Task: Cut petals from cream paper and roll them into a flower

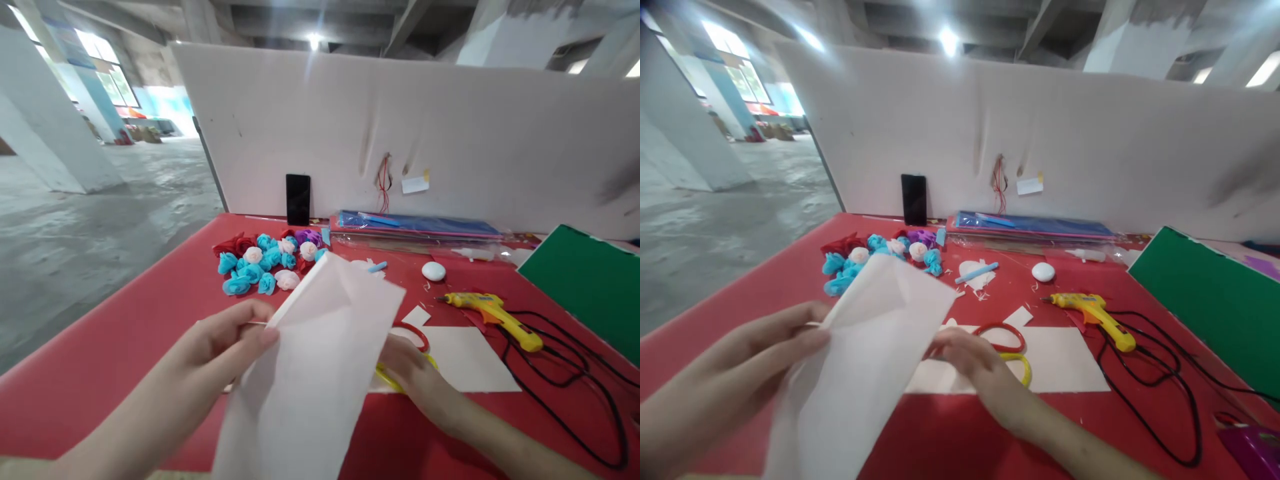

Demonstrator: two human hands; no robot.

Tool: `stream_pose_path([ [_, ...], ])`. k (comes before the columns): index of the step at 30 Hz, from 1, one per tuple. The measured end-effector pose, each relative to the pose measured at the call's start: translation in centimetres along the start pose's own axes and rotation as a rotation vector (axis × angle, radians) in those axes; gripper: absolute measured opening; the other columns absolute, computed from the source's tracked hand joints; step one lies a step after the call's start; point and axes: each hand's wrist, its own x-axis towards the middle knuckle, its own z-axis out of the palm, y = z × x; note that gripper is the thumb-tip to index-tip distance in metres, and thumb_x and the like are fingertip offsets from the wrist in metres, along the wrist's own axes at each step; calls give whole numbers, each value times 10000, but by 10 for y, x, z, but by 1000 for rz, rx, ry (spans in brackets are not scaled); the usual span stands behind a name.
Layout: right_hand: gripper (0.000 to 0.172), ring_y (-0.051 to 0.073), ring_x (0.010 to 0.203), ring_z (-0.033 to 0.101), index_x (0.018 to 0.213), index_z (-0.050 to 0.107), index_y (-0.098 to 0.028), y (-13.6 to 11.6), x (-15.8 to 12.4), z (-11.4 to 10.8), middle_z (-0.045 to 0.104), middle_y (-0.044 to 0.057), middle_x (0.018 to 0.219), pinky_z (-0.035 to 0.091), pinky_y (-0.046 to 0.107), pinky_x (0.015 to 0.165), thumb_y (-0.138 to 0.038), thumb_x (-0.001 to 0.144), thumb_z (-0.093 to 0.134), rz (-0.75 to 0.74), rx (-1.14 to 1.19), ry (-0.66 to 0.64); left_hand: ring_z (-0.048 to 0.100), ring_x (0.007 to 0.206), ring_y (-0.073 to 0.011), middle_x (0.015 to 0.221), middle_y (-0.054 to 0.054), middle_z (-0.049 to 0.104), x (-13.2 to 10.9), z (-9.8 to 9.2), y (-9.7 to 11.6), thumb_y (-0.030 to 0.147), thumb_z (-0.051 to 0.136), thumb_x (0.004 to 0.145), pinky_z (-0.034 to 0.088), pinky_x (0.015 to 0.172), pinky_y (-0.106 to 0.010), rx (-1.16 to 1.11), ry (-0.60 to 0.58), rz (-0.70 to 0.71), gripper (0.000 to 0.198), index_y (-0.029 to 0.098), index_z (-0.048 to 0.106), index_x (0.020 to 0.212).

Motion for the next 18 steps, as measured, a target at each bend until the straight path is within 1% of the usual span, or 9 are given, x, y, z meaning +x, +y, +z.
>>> stream_pose_path([
  [1, 481, 181, 856, 604, 1002, 554, -192, -7, 0, -2, 638, 91, 937, 485, 327, 747, -299, 921, 93, 4, 71, -19, 486, 502, -128, 572, 27, 518, 9, 6, 4, 494, 599, 707, 390, 409, -186, -72, -5, -68, 303, 203, 516, 694],
  [2, 508, 179, 847, 615, 1025, 550, -193, -12, -1, -4, 647, 87, 925, 491, 325, 747, -323, 917, 71, 24, 131, -36, 506, 533, -134, 592, 30, 532, 17, 13, 6, 476, 610, 704, 401, 432, -186, -145, -28, -93, 284, 208, 521, 734],
  [3, 468, 178, 835, 622, 1032, 551, -193, -17, -1, -5, 652, 80, 915, 495, 322, 747, -362, 913, 131, 68, 189, -44, 515, 546, -132, 609, 33, 546, 23, 21, 7, 469, 611, 703, 400, 442, -180, -216, -39, -75, 278, 213, 521, 765],
  [5, 316, 178, 796, 624, 1014, 565, -179, -23, -2, -6, 653, 71, 883, 500, 302, 719, -389, 856, 389, 218, 273, -12, 509, 555, -124, 613, 41, 545, 33, 36, 5, 448, 593, 727, 398, 467, -178, -268, -17, -44, 253, 217, 520, 802],
  [6, 270, 170, 759, 620, 989, 574, -166, -23, -2, -6, 651, 66, 855, 499, 280, 680, -353, 809, 499, 298, 295, 26, 516, 562, -128, 608, 42, 549, 37, 42, 3, 431, 618, 705, 405, 477, -182, -267, -45, -16, 255, 213, 529, 802],
  [8, 214, 135, 643, 594, 928, 588, -140, -20, 0, -7, 640, 46, 756, 470, 226, 571, -277, 765, 566, 397, 302, 108, 518, 578, -129, 599, 39, 548, 41, 50, -3, 376, 676, 650, 411, 503, -184, -205, -111, 22, 245, 189, 555, 753],
  [11, 164, 82, 525, 532, 881, 588, -138, -10, 6, -11, 605, 1, 660, 405, 180, 487, -237, 762, 535, 394, 320, 157, 473, 525, -105, 531, 46, 489, 45, 51, -16, 373, 668, 658, 388, 480, -173, -115, -167, 16, 248, 164, 547, 604],
  [14, 126, 61, 459, 496, 834, 574, -139, -2, 11, -17, 565, -30, 580, 380, 166, 453, -218, 753, 519, 389, 339, 166, 452, 492, -91, 517, 52, 454, 46, 47, -28, 424, 595, 733, 380, 453, -166, -156, -200, -65, 300, 164, 537, 593],
  [18, 97, 66, 394, 493, 809, 552, -141, 6, 11, -17, 529, -47, 522, 384, 175, 417, -216, 758, 517, 410, 362, 111, 507, 543, -93, 574, 31, 527, 48, 46, -35, 419, 594, 748, 420, 493, -157, -204, -241, -151, 293, 153, 578, 626],
])
